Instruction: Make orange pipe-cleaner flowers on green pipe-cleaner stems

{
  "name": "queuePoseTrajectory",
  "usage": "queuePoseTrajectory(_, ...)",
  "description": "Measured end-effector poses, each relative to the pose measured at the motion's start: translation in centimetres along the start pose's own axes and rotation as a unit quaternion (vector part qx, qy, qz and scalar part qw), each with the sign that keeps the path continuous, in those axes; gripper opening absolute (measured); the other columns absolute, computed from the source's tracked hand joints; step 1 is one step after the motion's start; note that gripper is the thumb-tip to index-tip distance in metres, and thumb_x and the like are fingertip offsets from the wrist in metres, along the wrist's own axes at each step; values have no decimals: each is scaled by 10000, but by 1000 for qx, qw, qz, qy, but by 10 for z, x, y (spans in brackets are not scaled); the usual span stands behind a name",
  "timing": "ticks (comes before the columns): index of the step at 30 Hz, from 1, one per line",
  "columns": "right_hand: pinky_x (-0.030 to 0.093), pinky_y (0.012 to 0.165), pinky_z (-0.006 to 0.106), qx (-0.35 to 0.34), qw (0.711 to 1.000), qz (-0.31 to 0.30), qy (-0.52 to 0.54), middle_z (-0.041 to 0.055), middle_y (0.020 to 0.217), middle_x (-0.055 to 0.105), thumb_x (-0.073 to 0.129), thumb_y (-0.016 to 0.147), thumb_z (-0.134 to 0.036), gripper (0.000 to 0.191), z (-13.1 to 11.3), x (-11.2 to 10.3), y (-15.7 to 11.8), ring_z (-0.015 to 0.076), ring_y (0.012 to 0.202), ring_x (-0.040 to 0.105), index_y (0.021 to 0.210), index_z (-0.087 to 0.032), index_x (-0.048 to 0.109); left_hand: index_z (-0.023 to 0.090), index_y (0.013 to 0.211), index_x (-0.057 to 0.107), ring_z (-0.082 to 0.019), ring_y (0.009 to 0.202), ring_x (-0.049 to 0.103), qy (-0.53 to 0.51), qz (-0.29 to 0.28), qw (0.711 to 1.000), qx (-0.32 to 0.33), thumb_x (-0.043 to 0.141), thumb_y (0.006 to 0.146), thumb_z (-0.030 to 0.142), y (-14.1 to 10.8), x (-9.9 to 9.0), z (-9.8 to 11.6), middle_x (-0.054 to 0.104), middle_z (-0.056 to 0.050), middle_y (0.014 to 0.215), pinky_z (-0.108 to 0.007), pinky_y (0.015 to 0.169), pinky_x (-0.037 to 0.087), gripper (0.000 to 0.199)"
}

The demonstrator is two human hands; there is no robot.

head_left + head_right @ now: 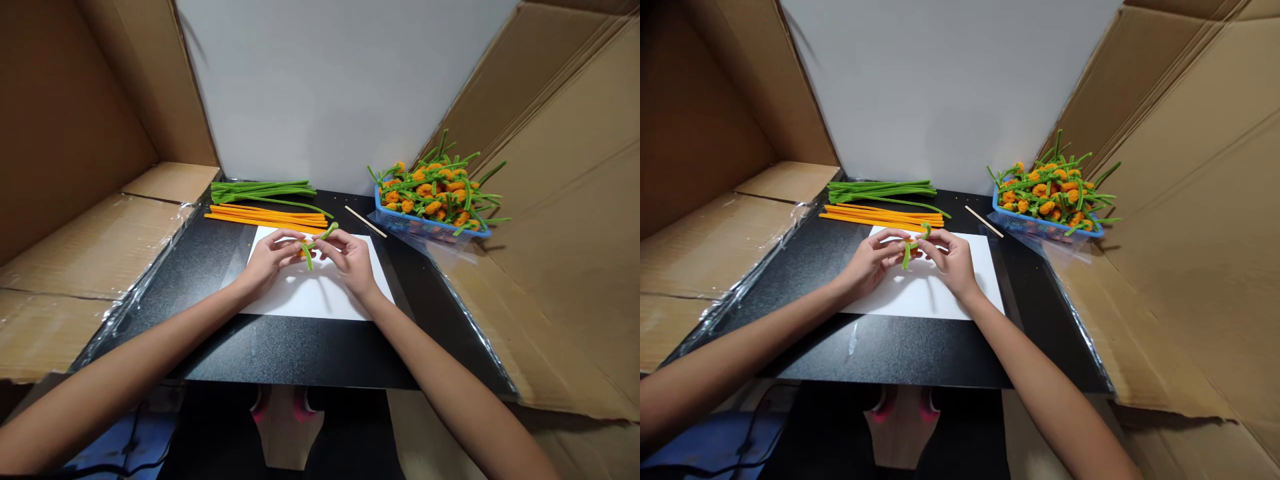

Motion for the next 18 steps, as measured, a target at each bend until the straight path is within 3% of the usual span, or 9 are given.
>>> queuePoseTrajectory(5, 542, 642, 289, -15, 996, 68, -52, -1, 751, 713, 768, 781, -356, 320, -3, 2, -6, 167, 676, 688, 1029, -204, 636, 150, 966, 663, -229, 870, 733, 38, -17, 999, 25, 877, 668, 330, -3, 3, -2, 756, -80, 896, -389, 886, 576, 409)
queuePoseTrajectory(7, 544, 648, 292, -42, 991, 74, -105, 9, 777, 724, 734, 810, -318, 240, -6, 2, -8, 168, 684, 692, 1012, -209, 664, 150, 968, 662, -232, 891, 730, 53, -14, 998, 42, 874, 678, 353, -3, 3, -4, 752, -83, 919, -388, 876, 586, 412)
queuePoseTrajectory(10, 545, 669, 305, -89, 979, 58, -173, 46, 880, 755, 677, 843, -250, 115, -9, 4, -10, 168, 717, 683, 925, -204, 743, 158, 994, 662, -230, 919, 723, 67, -2, 995, 70, 872, 683, 366, -3, 1, -7, 744, -84, 977, -375, 858, 600, 429)
queuePoseTrajectory(14, 537, 692, 330, -137, 966, 37, -216, 42, 860, 760, 658, 848, -180, 153, -10, 6, -9, 169, 711, 646, 924, -222, 783, 165, 1009, 656, -231, 958, 711, 81, 12, 993, 83, 883, 663, 368, -5, 1, -8, 731, -95, 1044, -336, 814, 612, 460)
queuePoseTrajectory(18, 523, 687, 337, -132, 961, -11, -242, 54, 882, 749, 628, 880, -185, 200, -10, 7, -7, 184, 760, 629, 991, -242, 784, 165, 1007, 652, -232, 916, 723, 65, 30, 995, 71, 884, 656, 372, -5, 1, -7, 740, -85, 995, -361, 827, 612, 468)
Point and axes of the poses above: each hand's wrist, its own y-axis towards the middle knuckle, its own x-axis out of the palm, z = x × y, the point moved 3 cm from there along y, towards the middle knuckle
